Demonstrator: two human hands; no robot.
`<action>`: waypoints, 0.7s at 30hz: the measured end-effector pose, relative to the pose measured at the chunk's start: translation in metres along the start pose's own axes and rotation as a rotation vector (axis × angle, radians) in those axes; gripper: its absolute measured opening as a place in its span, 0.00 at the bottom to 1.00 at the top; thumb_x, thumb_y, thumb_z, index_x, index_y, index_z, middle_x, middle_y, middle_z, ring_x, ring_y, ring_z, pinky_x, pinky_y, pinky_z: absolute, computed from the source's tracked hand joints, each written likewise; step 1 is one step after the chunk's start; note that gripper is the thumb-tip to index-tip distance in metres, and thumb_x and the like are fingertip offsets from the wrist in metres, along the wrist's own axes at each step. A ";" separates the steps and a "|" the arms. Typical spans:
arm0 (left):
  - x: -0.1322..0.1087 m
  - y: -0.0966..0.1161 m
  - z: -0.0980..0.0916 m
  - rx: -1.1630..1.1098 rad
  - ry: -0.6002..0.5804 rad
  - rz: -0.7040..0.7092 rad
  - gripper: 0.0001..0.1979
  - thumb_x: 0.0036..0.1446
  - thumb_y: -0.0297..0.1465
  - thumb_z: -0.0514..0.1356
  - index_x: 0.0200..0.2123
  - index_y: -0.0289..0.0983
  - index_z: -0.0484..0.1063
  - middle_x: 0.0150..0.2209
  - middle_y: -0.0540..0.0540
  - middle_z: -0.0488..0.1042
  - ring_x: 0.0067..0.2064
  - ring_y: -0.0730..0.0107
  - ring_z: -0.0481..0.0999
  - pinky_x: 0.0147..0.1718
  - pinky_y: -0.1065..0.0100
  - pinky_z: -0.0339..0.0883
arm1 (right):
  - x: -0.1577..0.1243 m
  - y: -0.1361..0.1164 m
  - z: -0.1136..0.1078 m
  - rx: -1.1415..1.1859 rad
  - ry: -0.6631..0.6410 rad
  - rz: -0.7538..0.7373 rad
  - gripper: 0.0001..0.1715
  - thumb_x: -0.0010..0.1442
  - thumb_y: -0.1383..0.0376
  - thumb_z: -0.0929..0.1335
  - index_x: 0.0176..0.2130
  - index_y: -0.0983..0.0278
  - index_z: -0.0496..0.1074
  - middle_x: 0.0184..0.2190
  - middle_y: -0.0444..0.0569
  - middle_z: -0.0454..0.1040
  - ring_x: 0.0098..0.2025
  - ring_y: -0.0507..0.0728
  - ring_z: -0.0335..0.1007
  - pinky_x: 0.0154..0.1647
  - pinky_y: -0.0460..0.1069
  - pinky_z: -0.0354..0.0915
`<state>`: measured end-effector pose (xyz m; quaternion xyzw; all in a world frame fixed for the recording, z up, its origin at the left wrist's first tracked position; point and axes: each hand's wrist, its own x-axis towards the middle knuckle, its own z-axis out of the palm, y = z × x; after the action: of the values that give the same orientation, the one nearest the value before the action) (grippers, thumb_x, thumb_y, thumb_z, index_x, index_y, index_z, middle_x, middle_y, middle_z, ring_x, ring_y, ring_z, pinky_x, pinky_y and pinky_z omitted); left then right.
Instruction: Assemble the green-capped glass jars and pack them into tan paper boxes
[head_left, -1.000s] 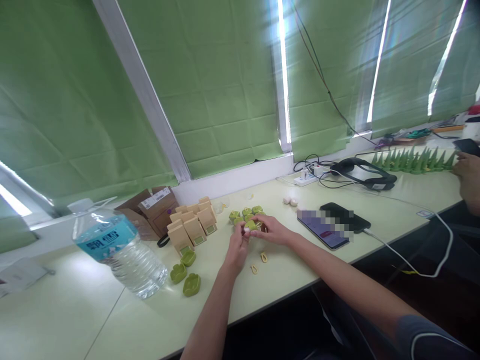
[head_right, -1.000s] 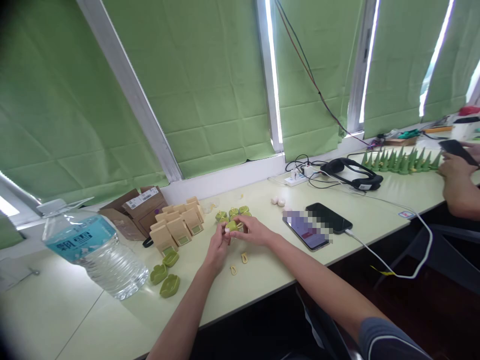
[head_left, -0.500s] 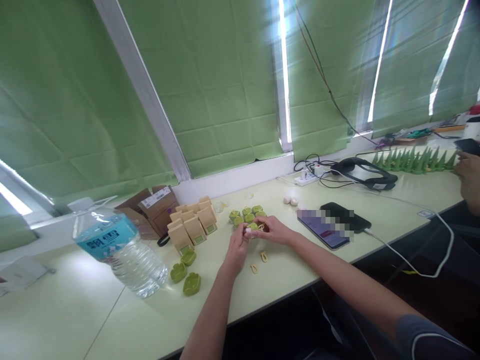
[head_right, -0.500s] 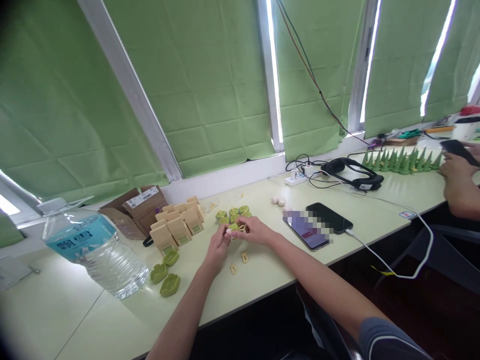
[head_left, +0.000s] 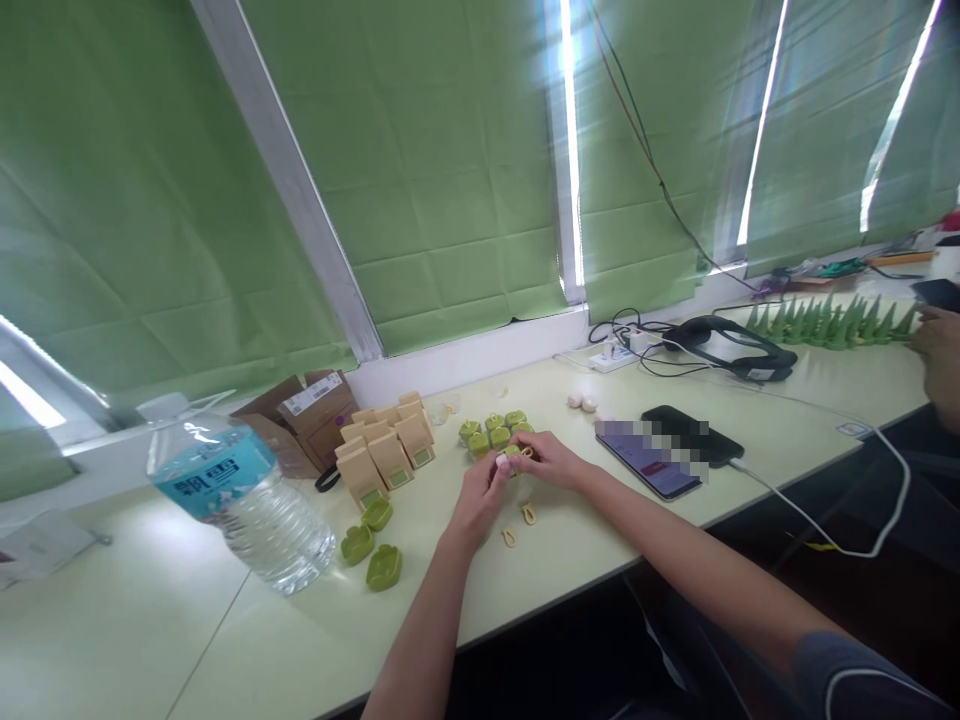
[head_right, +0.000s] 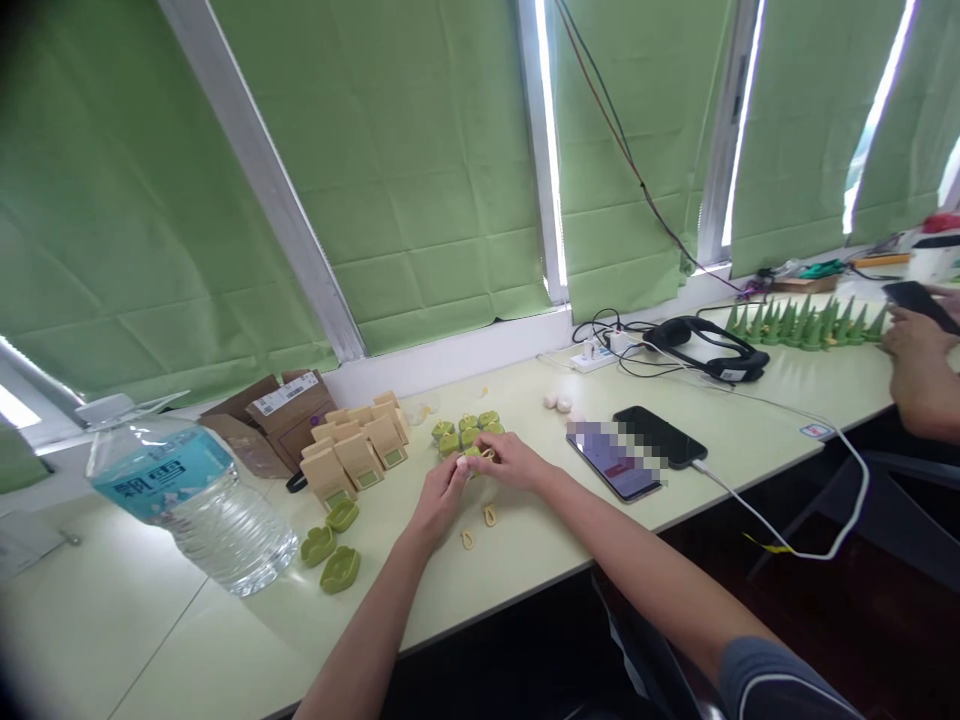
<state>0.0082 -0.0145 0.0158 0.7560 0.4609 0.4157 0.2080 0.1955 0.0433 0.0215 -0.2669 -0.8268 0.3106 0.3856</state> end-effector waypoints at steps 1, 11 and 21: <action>0.000 0.000 0.000 0.010 0.009 0.001 0.23 0.68 0.49 0.48 0.32 0.37 0.67 0.30 0.49 0.69 0.32 0.69 0.65 0.32 0.68 0.56 | 0.000 0.001 0.000 0.003 -0.005 -0.002 0.27 0.64 0.42 0.64 0.37 0.63 0.68 0.26 0.41 0.67 0.25 0.50 0.59 0.28 0.46 0.55; 0.002 -0.001 -0.002 0.132 0.155 0.024 0.18 0.64 0.43 0.55 0.26 0.38 0.62 0.24 0.52 0.62 0.27 0.72 0.60 0.29 0.69 0.53 | -0.001 -0.001 0.000 0.051 -0.077 0.003 0.27 0.66 0.43 0.64 0.46 0.62 0.70 0.32 0.45 0.74 0.30 0.53 0.68 0.31 0.47 0.61; 0.003 -0.002 -0.004 0.143 0.218 0.007 0.16 0.61 0.39 0.57 0.24 0.38 0.60 0.23 0.54 0.59 0.26 0.73 0.58 0.28 0.69 0.51 | -0.002 -0.001 -0.001 0.078 -0.115 0.038 0.30 0.67 0.44 0.64 0.56 0.64 0.69 0.37 0.50 0.78 0.37 0.57 0.75 0.37 0.50 0.68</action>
<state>0.0045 -0.0111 0.0176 0.7209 0.5065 0.4621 0.1009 0.1976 0.0415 0.0218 -0.2493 -0.8296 0.3645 0.3417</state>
